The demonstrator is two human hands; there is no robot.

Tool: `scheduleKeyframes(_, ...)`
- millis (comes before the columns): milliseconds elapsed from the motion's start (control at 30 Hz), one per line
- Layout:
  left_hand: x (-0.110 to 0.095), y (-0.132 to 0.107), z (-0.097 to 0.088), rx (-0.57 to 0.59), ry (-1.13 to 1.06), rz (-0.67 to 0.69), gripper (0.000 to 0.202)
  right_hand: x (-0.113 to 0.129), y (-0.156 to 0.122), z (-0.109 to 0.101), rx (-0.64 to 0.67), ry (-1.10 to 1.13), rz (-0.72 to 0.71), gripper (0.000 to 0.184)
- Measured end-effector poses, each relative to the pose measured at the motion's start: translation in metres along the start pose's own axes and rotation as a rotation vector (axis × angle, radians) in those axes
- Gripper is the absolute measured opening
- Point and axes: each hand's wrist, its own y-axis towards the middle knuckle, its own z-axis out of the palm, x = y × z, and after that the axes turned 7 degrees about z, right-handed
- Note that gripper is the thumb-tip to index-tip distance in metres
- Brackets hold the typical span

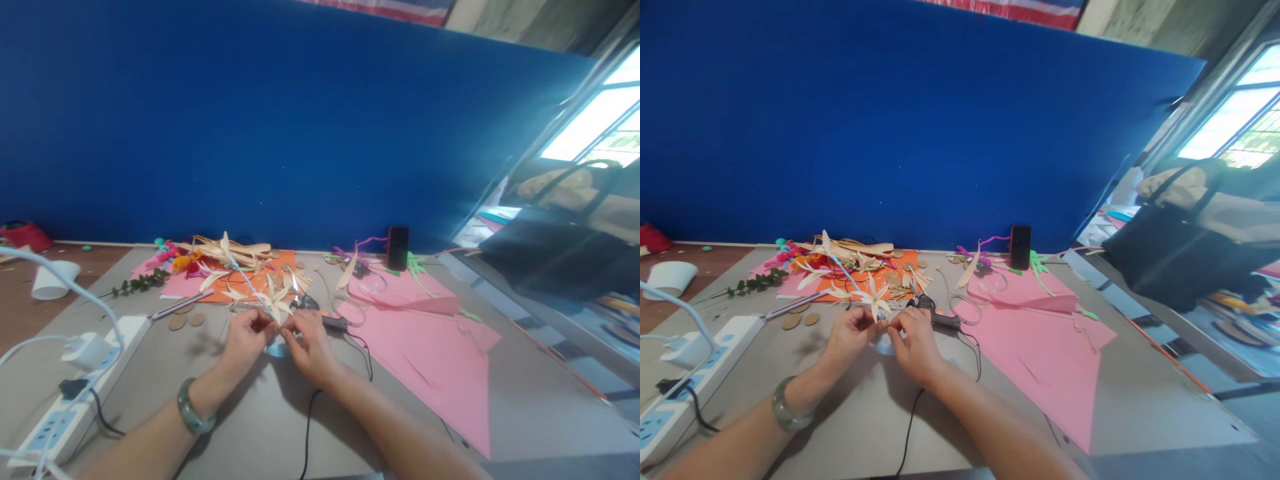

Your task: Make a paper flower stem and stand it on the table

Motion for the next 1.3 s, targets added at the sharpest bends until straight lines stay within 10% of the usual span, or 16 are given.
scheduleKeyframes(367,0.004,0.004,0.000,0.057,-0.138,-0.077,0.024,-0.006,0.009,-0.002,0.194,0.536,0.420,0.029)
scheduleKeyframes(667,-0.007,0.009,-0.005,0.127,-0.186,-0.108,0.026,-0.011,0.008,0.000,0.248,0.709,0.473,0.034)
scheduleKeyframes(1300,0.006,0.010,-0.004,0.071,-0.093,-0.095,0.025,-0.005,0.007,0.002,0.094,0.452,0.470,0.017)
